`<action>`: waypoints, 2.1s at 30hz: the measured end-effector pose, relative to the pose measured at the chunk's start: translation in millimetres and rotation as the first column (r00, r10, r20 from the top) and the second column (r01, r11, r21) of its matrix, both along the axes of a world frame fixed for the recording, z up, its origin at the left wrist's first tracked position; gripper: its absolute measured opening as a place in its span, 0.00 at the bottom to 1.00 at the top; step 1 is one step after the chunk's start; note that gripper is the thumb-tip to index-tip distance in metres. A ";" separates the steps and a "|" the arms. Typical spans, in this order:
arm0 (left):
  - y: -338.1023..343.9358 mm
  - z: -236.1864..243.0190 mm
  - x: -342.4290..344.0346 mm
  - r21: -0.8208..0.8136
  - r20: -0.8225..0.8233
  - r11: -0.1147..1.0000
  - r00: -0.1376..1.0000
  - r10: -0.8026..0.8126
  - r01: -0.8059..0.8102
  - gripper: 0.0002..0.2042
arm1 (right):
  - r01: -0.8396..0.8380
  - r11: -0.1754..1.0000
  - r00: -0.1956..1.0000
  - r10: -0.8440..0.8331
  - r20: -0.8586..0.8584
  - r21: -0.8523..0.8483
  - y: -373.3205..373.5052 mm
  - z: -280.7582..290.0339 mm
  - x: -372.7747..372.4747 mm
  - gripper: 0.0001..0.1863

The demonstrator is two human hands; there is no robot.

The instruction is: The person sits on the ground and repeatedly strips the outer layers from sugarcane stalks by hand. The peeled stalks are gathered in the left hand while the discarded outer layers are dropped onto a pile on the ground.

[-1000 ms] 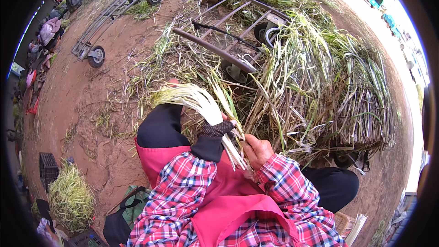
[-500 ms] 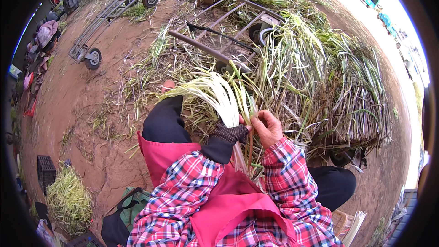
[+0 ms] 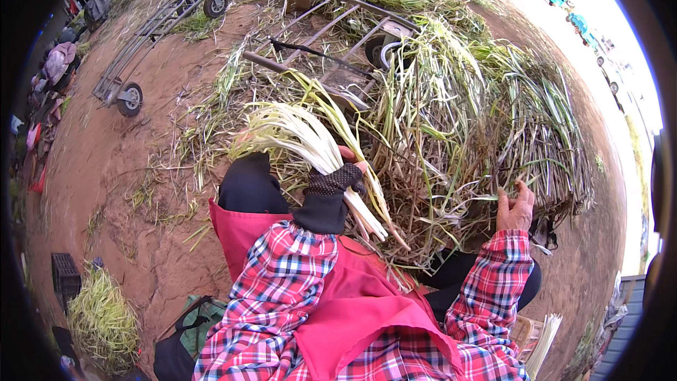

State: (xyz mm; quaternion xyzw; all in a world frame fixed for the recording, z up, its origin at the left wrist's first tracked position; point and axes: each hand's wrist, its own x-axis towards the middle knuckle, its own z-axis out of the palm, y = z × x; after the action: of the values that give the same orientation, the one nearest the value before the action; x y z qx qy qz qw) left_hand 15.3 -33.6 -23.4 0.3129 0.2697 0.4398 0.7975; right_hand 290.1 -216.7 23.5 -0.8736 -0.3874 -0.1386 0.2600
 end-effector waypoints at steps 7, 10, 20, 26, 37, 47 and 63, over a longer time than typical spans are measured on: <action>-16.8 -28.3 17.2 0.209 -0.200 0.946 0.958 -0.207 0.248 0.12 | -0.601 0.777 0.677 0.619 -0.399 0.186 94.2 0.9 -128.5 0.07; -19.5 -31.5 15.9 0.121 -0.208 0.946 0.940 -0.272 0.300 0.11 | -0.361 0.869 0.358 0.465 -0.810 0.339 103.2 -7.3 -140.6 0.08; -11.5 -58.7 12.8 0.095 -0.261 0.973 0.948 -0.180 0.211 0.12 | 0.093 0.764 0.282 0.595 -0.752 0.639 78.2 -13.8 -72.0 0.08; 22.7 -93.3 -17.4 0.091 -0.385 0.977 0.911 -0.146 0.195 0.11 | 0.358 0.476 0.522 0.612 -0.595 0.803 9.1 37.5 68.0 0.07; -14.1 -16.7 -11.6 0.256 -0.203 0.965 0.979 -0.010 0.063 0.10 | -0.218 0.792 0.509 0.591 -0.626 0.570 80.7 51.8 -32.7 0.08; -23.1 -13.3 -12.6 -0.205 0.083 0.972 0.992 -0.096 0.111 0.09 | -0.458 0.714 -0.014 0.590 -0.807 0.530 101.7 -20.7 -153.6 0.20; 32.5 54.7 -135.0 -0.188 0.581 0.937 0.735 0.349 -0.295 0.05 | -0.576 0.641 0.039 0.641 -0.767 0.507 -3.9 52.1 -42.8 0.08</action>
State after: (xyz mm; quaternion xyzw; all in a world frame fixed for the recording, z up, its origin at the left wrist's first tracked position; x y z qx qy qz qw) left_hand -119.7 -1.1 31.3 0.0704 0.0681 0.6362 0.7653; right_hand 247.4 -220.6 75.6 -0.5340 -0.5011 0.4786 0.4843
